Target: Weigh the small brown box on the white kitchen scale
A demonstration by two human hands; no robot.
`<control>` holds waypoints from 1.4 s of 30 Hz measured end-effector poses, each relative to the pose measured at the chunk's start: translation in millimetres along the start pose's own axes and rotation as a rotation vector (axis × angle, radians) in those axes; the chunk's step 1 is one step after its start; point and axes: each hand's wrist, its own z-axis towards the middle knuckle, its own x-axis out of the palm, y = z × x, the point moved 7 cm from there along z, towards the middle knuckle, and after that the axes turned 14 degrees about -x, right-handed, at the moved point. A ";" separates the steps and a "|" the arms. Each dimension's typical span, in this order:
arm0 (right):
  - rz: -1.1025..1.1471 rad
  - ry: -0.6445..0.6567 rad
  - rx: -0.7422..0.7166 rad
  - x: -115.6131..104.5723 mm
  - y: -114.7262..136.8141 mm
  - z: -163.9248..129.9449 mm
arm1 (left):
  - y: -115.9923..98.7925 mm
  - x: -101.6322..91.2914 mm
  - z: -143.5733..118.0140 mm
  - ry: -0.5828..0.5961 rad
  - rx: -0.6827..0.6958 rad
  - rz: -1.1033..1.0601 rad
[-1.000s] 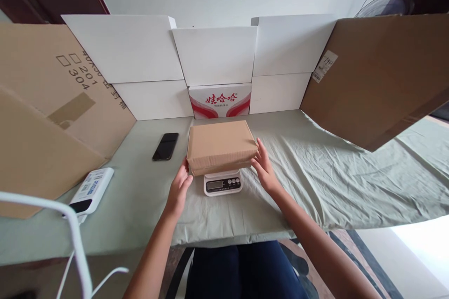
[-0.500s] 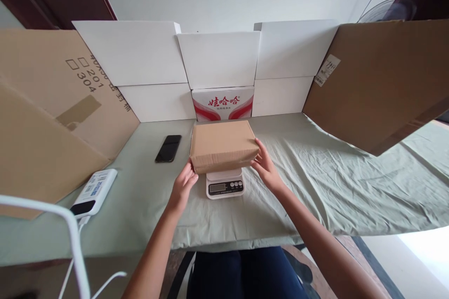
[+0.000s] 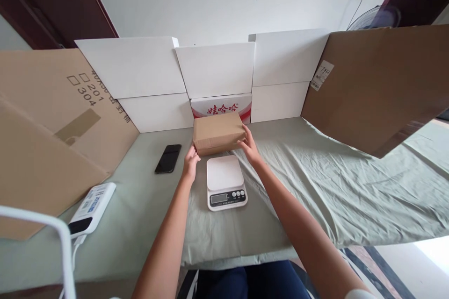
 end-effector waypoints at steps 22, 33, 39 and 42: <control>0.008 0.003 0.082 -6.4 -29.6 -26.1 | 25.2 -24.6 12.1 -0.024 -0.017 0.019; -0.162 0.048 -0.090 -1.8 -23.4 -26.3 | 22.1 -16.1 6.5 -0.022 0.043 0.144; -0.326 -0.015 -0.249 -10.4 11.1 -54.9 | 6.9 -8.3 -39.2 -0.041 0.136 0.215; -0.336 0.003 -0.256 -17.5 23.4 -81.6 | 9.2 -10.4 -75.6 -0.041 0.166 0.223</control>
